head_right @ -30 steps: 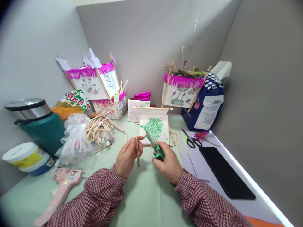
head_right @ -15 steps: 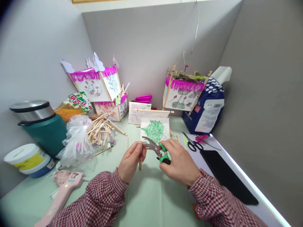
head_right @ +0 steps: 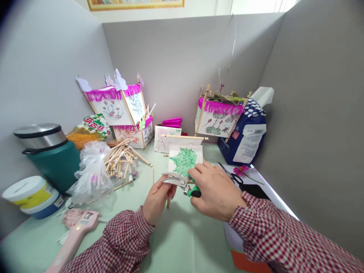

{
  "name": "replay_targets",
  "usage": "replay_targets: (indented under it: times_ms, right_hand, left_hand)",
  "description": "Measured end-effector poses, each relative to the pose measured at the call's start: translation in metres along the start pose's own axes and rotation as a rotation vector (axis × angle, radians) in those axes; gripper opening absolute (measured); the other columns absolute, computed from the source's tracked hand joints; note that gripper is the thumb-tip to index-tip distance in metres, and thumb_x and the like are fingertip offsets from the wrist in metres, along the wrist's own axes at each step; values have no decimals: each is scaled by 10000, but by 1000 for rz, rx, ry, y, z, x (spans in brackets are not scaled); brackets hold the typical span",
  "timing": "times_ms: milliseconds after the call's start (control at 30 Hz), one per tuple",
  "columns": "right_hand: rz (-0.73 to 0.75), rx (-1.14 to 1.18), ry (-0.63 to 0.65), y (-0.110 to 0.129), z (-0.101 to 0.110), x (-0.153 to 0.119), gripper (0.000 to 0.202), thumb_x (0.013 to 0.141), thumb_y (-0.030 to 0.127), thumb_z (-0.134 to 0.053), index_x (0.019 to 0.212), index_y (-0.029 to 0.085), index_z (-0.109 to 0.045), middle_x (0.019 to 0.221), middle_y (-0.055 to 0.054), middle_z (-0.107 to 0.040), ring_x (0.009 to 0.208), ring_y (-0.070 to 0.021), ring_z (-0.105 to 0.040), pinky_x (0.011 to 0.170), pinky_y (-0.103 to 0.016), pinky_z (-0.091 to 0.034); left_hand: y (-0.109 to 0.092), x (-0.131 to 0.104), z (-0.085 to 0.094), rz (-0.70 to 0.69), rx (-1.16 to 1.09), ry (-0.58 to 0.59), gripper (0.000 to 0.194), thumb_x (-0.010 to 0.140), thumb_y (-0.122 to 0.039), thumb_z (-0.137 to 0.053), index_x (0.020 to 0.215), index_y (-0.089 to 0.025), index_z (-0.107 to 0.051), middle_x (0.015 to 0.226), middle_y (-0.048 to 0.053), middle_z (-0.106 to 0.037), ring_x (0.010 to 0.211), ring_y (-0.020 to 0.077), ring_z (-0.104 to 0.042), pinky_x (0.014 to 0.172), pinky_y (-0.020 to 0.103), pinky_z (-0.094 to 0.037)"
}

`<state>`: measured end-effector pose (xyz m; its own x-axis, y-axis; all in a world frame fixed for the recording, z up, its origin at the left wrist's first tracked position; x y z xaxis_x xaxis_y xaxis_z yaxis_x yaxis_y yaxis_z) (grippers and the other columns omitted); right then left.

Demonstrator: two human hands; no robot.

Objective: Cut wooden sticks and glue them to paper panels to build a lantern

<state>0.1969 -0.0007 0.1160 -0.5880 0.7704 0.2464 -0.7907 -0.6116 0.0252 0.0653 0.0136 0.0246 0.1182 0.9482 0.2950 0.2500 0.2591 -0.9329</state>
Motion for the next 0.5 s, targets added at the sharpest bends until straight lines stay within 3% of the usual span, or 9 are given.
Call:
replay_targets:
  times_ms: [233, 500]
  right_hand:
    - [12, -45, 0, 3, 4, 1, 268, 597, 185, -526, 864, 204, -539, 776, -52, -531, 784, -233, -473, 656, -340, -360]
    - [23, -36, -5, 5, 2, 3, 215, 590, 175, -526, 803, 206, -515, 766, -49, -540, 785, -231, -482, 637, -326, -352]
  left_hand:
    - [1, -1, 0, -7, 14, -12, 304, 863, -411, -408, 689, -167, -461, 579, -33, -402, 529, 93, -351, 536, 245, -291]
    - [4, 0, 2, -6, -12, -15, 318, 853, -455, -419, 719, -169, -461, 567, -36, -386, 520, 92, -331, 535, 246, -279]
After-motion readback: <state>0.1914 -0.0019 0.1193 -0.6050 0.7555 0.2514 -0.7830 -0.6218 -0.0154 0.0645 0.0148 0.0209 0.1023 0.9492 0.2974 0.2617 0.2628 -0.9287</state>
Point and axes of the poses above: each hand's wrist, its own x-axis towards the middle knuckle, its own z-axis out of the back of the hand, y = z × x, the point moved 5 cm from there along x, towards the middle knuckle
